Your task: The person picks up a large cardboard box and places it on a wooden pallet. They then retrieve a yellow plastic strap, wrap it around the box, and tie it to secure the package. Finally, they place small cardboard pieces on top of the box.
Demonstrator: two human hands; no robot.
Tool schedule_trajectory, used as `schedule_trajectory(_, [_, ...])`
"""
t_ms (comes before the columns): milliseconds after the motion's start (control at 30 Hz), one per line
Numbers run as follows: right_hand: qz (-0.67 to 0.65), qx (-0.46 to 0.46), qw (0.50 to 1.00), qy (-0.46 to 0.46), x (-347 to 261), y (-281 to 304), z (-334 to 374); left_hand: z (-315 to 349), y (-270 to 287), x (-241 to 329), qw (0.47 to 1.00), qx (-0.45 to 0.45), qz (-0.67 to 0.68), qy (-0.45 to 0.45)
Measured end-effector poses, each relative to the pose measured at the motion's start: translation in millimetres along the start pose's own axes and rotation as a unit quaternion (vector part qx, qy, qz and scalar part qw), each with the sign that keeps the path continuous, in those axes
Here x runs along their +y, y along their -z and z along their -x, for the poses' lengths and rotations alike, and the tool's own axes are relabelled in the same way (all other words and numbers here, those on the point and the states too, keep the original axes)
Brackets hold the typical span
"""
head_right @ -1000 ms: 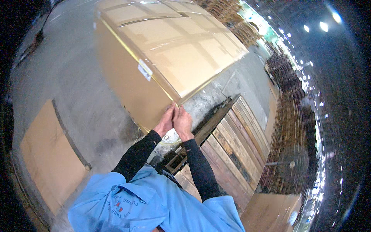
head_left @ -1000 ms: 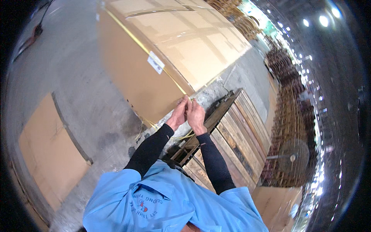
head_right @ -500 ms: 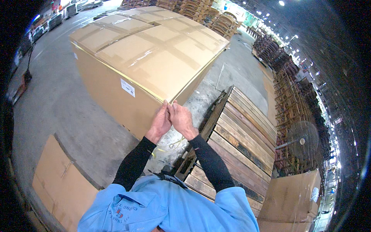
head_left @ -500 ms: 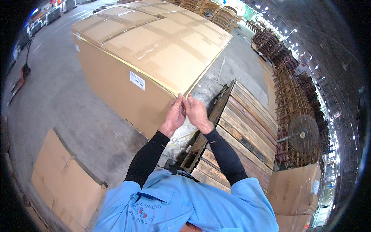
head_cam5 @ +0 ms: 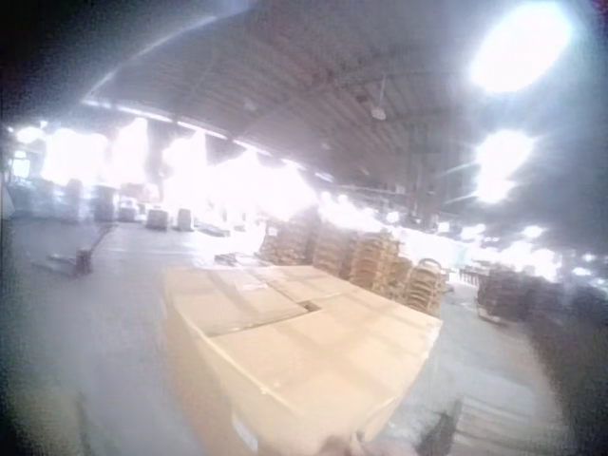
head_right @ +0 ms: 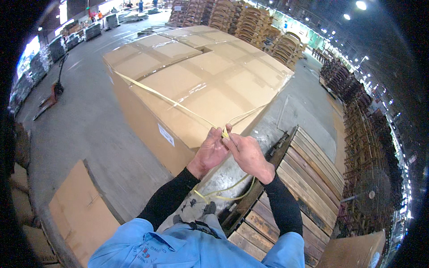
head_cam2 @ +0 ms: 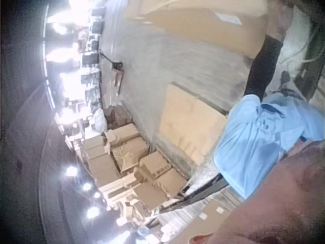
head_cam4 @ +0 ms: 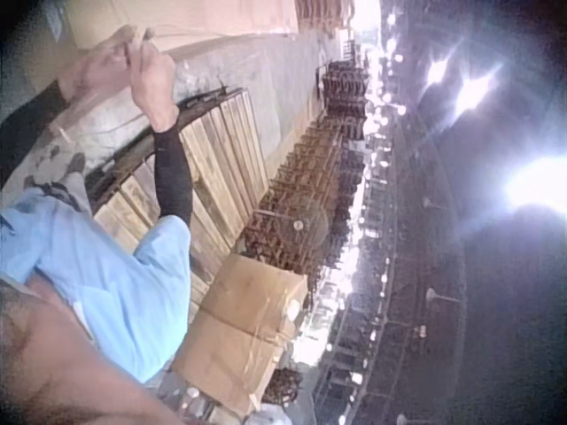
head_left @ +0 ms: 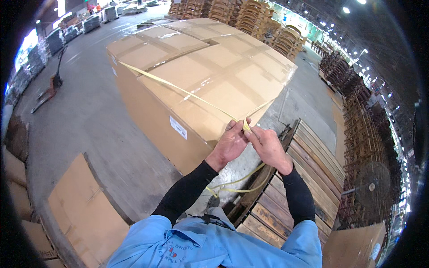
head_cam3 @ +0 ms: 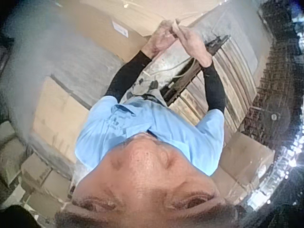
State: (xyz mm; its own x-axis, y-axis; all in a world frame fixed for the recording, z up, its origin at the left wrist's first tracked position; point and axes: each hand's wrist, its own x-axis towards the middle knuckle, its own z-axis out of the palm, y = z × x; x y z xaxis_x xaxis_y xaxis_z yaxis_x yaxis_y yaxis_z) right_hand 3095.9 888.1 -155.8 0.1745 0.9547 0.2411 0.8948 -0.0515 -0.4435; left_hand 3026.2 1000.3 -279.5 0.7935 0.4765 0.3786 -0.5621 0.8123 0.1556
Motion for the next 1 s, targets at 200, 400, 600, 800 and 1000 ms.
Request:
schedule_trajectory(200, [0.039, -0.003, 0.996, 0.086, 56, 33, -42, -58, 21, 38, 0.998, 0.064, -0.015, -0.015])
schedule_trajectory(400, [0.015, -0.034, 0.986, 0.162, 124, 44, -87, -84, 25, 61, 0.973, 0.183, -0.098, -0.103])
schedule_trajectory(600, [-0.034, -0.083, 0.978, 0.188, 171, 76, -109, -99, 16, 82, 0.953, 0.214, -0.175, -0.122])
schedule_trajectory(800, [-0.124, -0.045, 0.980, 0.147, 196, 85, -89, -144, 20, 90, 0.942, 0.229, -0.214, -0.123])
schedule_trajectory(1000, [-0.086, -0.067, 0.993, 0.047, 231, 69, -91, -179, 41, 104, 0.929, 0.261, -0.245, -0.097])
